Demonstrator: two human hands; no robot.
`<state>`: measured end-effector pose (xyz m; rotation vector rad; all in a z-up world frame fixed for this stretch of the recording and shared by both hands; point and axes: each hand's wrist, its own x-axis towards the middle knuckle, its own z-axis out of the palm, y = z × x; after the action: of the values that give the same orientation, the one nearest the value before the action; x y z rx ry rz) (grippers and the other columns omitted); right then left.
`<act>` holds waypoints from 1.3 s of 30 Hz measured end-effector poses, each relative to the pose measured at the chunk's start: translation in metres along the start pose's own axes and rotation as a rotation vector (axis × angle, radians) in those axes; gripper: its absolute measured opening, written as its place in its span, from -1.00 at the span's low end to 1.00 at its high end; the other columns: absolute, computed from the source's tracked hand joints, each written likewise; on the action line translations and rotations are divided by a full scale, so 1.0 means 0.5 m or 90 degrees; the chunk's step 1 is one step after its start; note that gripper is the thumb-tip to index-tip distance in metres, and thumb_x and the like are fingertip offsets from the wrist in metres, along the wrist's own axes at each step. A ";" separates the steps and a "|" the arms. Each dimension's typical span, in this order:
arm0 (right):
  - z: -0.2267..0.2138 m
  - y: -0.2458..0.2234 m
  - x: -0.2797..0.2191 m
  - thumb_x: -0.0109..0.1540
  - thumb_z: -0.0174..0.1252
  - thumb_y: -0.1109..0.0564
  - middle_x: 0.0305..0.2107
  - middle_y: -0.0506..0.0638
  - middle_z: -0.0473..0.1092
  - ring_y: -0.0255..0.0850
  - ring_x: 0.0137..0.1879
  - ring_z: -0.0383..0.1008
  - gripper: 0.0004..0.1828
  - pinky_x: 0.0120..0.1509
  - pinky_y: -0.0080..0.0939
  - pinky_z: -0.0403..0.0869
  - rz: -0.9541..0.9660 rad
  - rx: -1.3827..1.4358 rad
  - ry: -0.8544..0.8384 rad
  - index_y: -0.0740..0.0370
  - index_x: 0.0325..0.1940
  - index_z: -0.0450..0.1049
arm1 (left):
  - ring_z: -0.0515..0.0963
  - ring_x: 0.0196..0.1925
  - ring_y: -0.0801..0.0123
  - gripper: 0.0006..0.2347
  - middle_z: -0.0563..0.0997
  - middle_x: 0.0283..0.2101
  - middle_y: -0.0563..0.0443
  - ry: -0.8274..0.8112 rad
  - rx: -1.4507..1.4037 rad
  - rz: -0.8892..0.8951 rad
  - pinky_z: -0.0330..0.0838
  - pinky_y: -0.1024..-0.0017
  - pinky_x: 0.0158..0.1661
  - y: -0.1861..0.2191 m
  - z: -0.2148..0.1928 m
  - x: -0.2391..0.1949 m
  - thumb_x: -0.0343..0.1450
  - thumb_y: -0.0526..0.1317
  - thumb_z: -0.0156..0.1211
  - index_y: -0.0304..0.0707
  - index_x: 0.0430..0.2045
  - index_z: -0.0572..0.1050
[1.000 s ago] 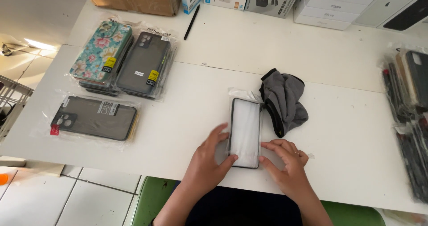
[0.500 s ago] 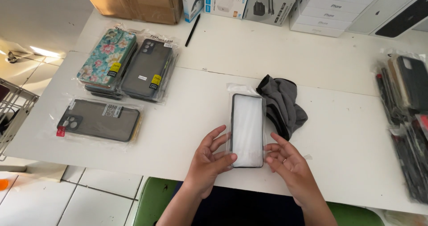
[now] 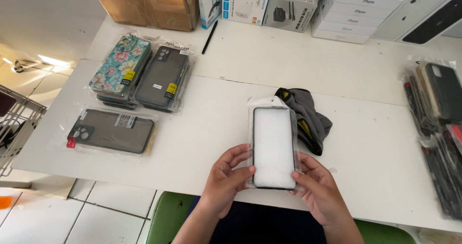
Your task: A person cleans a smartphone with a cloth and fits it into several different protective cases to check their compatibility and appearance.
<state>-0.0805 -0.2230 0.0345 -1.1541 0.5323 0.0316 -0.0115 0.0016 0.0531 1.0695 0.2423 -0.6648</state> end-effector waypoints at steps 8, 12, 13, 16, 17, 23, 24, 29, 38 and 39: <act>0.026 -0.012 -0.016 0.13 0.24 0.37 -0.18 0.11 0.41 -0.18 -0.31 0.43 -0.44 -0.35 -0.18 0.43 -0.075 -0.113 0.002 0.36 0.24 0.45 | 0.48 0.24 0.12 -0.52 0.46 0.18 -0.14 -0.009 0.505 0.466 0.53 0.17 0.11 -0.049 -0.002 0.002 0.35 -0.19 0.37 -0.23 0.17 0.38; 0.043 -0.001 -0.016 0.12 0.28 0.41 -0.23 0.05 0.38 -0.25 -0.27 0.43 -0.41 -0.14 -0.28 0.41 -0.116 -0.166 -0.019 0.34 0.26 0.48 | 0.40 0.33 0.04 -0.35 0.40 0.26 -0.17 -0.081 0.570 0.572 0.39 0.04 0.20 -0.050 0.030 -0.035 0.20 -0.04 0.55 -0.14 0.20 0.42; 0.051 -0.001 -0.019 0.12 0.28 0.41 -0.23 0.05 0.38 -0.25 -0.27 0.43 -0.41 -0.14 -0.28 0.41 -0.117 -0.166 -0.020 0.34 0.26 0.48 | 0.40 0.33 0.04 -0.35 0.40 0.26 -0.17 -0.081 0.571 0.572 0.39 0.04 0.20 -0.058 0.033 -0.034 0.20 -0.04 0.55 -0.14 0.20 0.42; 0.071 -0.002 -0.034 0.13 0.26 0.42 -0.25 0.03 0.31 -0.27 -0.32 0.36 -0.42 -0.21 -0.27 0.36 -0.113 -0.155 -0.011 0.31 0.27 0.46 | 0.44 0.28 -0.03 -0.27 0.37 0.26 -0.24 -0.049 0.638 0.638 0.38 -0.01 0.19 -0.075 0.039 -0.033 0.17 -0.03 0.59 -0.22 0.22 0.34; 0.076 -0.005 -0.039 0.17 0.21 0.35 -0.24 0.03 0.36 -0.27 -0.19 0.41 -0.41 -0.09 -0.26 0.42 -0.130 -0.172 -0.054 0.30 0.32 0.43 | 0.46 0.29 -0.07 -0.40 0.40 0.25 -0.29 -0.039 0.606 0.659 0.38 0.00 0.21 -0.074 0.040 -0.034 0.28 -0.17 0.45 -0.30 0.20 0.33; 0.096 -0.021 -0.048 0.27 0.12 0.14 0.05 0.00 0.44 -0.23 0.23 0.46 -0.40 0.30 -0.18 0.47 -0.187 -0.291 -0.192 0.22 0.42 0.35 | 0.46 -0.19 0.39 -0.53 0.57 0.12 -0.05 0.023 0.355 0.415 0.43 0.44 -0.28 -0.077 0.022 -0.015 0.40 -0.36 0.15 -0.24 0.25 0.29; 0.094 -0.018 -0.047 0.26 0.14 0.13 0.14 -0.02 0.43 -0.24 0.30 0.43 -0.41 0.32 -0.20 0.42 -0.200 -0.313 -0.184 0.21 0.41 0.36 | 0.37 -0.58 0.65 -0.51 0.66 0.04 0.05 0.077 0.259 0.270 0.31 0.62 -0.56 -0.078 0.020 -0.012 0.38 -0.35 0.19 -0.13 0.26 0.33; 0.067 -0.011 -0.028 0.21 0.21 0.07 0.23 -0.09 0.39 -0.26 0.38 0.35 -0.44 0.33 -0.18 0.32 -0.259 -0.430 -0.088 0.06 0.33 0.41 | 0.55 0.12 0.11 -0.48 0.52 0.21 -0.23 0.065 -0.185 0.061 0.52 0.24 0.02 -0.046 0.016 -0.012 0.36 -0.46 0.15 -0.22 0.28 0.35; 0.063 -0.018 -0.017 0.15 0.18 0.26 0.33 0.06 0.20 -0.09 0.40 0.33 0.03 0.33 -0.09 0.43 -0.111 -0.245 -0.017 -0.14 0.63 -0.12 | 0.56 0.13 -0.10 -0.47 0.54 0.18 -0.46 0.037 -0.366 -0.029 0.53 0.10 -0.01 -0.047 0.008 -0.013 0.35 -0.54 0.08 -0.34 0.29 0.33; 0.064 -0.018 -0.017 0.14 0.19 0.28 0.29 0.09 0.21 -0.07 0.36 0.36 0.05 0.26 -0.07 0.50 -0.116 -0.225 -0.026 -0.15 0.63 -0.13 | 0.56 0.13 -0.09 -0.46 0.54 0.18 -0.48 0.029 -0.369 -0.029 0.52 0.12 -0.01 -0.048 0.007 -0.013 0.34 -0.54 0.10 -0.35 0.30 0.32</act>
<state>-0.0730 -0.1968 0.0550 -1.5410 0.3924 -0.0080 -0.0319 -0.0063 0.0403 0.5245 0.4673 -0.5615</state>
